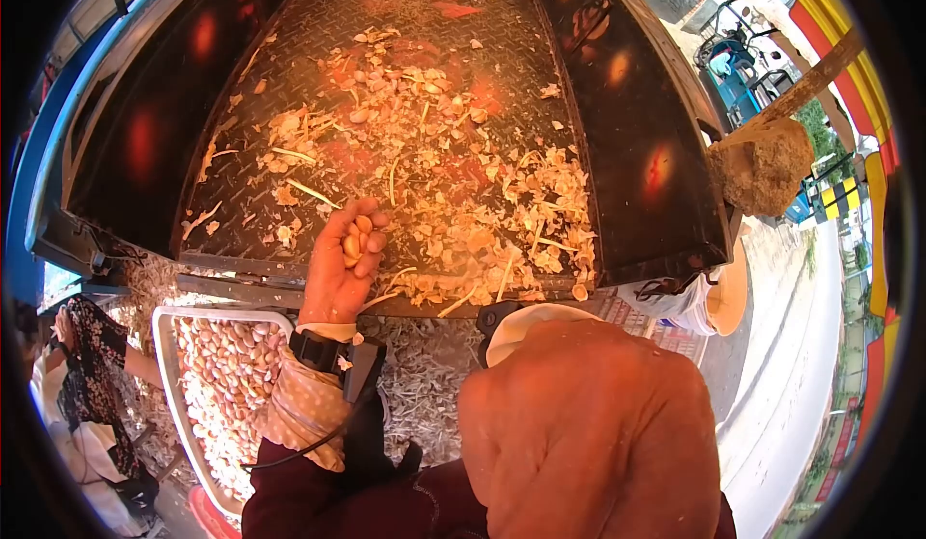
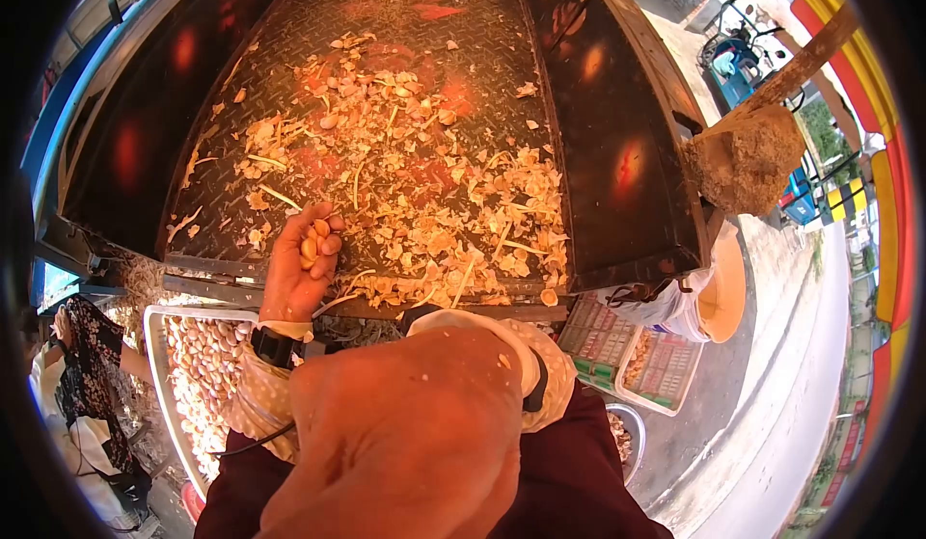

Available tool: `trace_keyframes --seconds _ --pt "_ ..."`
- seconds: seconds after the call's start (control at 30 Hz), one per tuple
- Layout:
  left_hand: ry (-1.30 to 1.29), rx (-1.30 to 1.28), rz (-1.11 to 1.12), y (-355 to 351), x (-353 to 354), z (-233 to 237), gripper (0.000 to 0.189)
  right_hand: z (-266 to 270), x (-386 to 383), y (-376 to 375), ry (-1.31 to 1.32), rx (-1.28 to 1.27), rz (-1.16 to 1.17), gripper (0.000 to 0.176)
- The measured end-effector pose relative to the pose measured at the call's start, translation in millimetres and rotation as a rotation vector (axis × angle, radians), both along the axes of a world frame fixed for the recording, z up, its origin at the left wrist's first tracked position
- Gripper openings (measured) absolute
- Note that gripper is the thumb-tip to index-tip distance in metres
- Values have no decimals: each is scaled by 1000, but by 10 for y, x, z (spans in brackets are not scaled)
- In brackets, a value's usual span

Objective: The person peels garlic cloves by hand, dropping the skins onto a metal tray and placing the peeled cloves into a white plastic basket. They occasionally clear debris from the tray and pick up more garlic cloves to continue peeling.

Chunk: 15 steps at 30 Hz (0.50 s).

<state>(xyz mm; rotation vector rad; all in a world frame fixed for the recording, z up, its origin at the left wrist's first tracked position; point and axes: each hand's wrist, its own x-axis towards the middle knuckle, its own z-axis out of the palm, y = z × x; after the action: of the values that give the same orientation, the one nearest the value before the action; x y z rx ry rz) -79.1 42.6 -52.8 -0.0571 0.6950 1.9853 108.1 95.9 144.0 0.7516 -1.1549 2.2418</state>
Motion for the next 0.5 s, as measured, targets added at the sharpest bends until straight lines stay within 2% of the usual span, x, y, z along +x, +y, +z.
trace_keyframes --seconds 0.03,0.13,0.27,0.43,0.47,0.5 --pt "6 4 -1 3 8 24 21 -11 -69 14 159 44 82 10" --pt "12 -38 13 2 37 63 21 59 -160 -56 324 -89 46 12" --pt "19 -48 18 -21 1 24 22 137 -57 -80 233 -145 20 12" --pt "-6 9 -12 8 45 45 25 -2 6 28 228 -78 7 6" --pt "15 49 -52 5 26 -13 34 -21 -25 76 227 -74 -1 6" --pt "10 47 -59 10 53 -18 34 -46 -98 149 157 -13 -56 15"
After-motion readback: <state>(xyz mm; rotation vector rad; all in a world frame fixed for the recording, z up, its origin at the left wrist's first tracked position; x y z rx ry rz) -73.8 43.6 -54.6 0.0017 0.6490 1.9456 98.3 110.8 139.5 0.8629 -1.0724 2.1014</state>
